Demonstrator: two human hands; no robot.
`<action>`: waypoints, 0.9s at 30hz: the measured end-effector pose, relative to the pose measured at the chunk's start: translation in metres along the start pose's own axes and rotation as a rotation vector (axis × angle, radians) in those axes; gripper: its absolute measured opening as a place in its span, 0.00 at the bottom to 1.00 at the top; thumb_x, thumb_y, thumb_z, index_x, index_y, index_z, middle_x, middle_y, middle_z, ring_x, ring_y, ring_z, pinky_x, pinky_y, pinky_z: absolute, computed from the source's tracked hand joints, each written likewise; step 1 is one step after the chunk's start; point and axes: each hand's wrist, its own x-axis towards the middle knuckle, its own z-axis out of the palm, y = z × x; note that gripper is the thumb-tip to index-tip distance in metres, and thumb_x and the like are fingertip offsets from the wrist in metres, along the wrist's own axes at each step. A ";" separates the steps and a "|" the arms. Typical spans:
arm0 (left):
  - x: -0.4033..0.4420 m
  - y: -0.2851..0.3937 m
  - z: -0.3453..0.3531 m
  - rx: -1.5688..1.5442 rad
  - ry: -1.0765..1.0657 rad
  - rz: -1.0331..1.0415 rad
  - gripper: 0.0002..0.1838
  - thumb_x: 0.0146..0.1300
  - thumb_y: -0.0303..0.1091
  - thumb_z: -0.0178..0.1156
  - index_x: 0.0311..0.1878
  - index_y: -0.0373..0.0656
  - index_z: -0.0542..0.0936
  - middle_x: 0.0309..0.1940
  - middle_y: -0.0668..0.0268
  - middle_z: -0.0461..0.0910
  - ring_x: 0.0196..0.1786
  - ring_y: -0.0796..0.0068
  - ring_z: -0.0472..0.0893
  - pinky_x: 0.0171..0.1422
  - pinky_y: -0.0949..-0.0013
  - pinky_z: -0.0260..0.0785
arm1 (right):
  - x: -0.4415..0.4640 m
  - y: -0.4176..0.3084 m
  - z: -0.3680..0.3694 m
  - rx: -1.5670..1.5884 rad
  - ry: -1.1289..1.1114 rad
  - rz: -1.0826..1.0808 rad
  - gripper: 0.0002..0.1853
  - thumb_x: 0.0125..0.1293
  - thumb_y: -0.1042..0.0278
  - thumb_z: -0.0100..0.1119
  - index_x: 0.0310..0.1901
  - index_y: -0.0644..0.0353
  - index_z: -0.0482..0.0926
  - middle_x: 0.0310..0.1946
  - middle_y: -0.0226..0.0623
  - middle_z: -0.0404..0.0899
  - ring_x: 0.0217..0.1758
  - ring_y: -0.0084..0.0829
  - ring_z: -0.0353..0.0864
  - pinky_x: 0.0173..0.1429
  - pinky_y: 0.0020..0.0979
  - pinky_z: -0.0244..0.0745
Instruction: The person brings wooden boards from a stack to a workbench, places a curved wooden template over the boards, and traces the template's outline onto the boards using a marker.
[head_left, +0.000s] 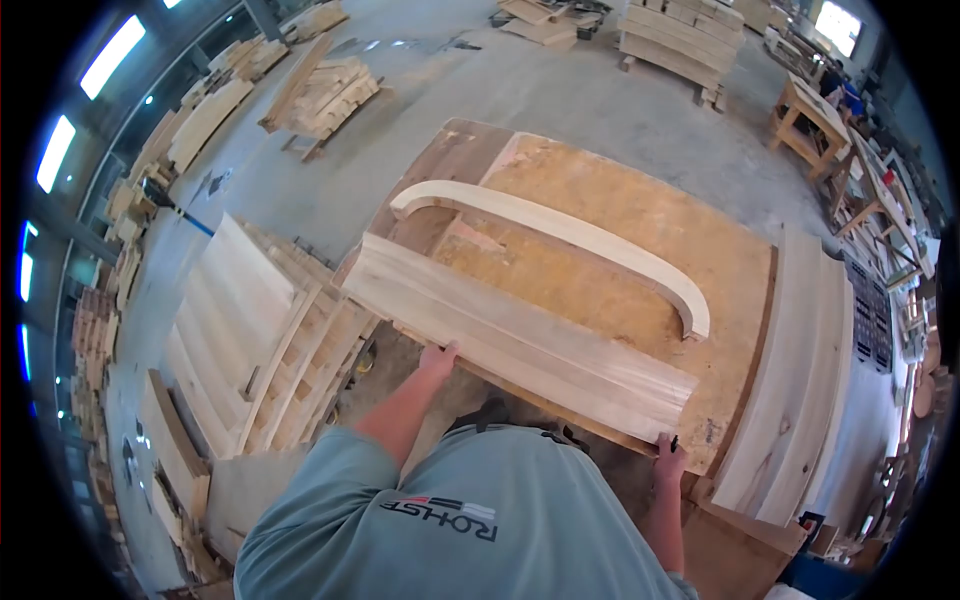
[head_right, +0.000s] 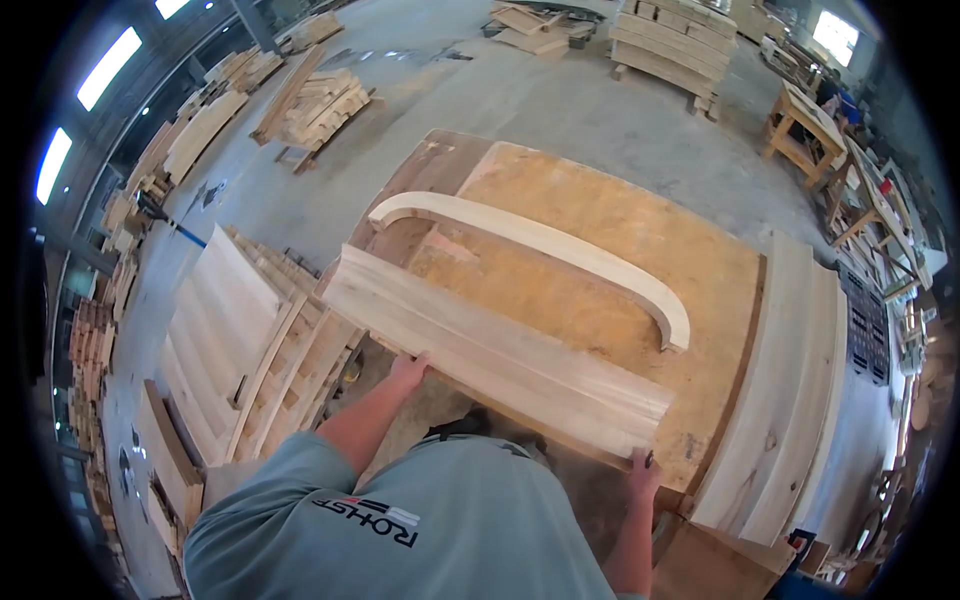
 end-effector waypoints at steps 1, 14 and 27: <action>0.004 -0.005 0.000 0.016 0.016 0.042 0.25 0.65 0.52 0.62 0.42 0.33 0.83 0.31 0.54 0.84 0.32 0.57 0.83 0.38 0.57 0.74 | 0.001 0.008 0.003 0.042 0.045 -0.012 0.18 0.69 0.56 0.62 0.33 0.66 0.80 0.21 0.33 0.75 0.19 0.23 0.69 0.24 0.31 0.64; -0.003 -0.001 -0.004 0.023 0.005 0.049 0.28 0.63 0.56 0.63 0.38 0.32 0.83 0.32 0.52 0.84 0.33 0.57 0.84 0.39 0.56 0.74 | -0.004 -0.007 0.000 -0.062 0.056 -0.015 0.20 0.67 0.56 0.63 0.34 0.70 0.79 0.25 0.41 0.79 0.29 0.32 0.76 0.38 0.38 0.73; 0.000 0.008 -0.031 -0.175 -0.260 -0.184 0.22 0.58 0.53 0.72 0.27 0.45 0.75 0.18 0.69 0.71 0.17 0.77 0.69 0.17 0.69 0.58 | 0.003 -0.030 0.012 -0.113 0.062 0.027 0.26 0.60 0.45 0.66 0.40 0.67 0.85 0.33 0.43 0.86 0.38 0.36 0.84 0.48 0.41 0.77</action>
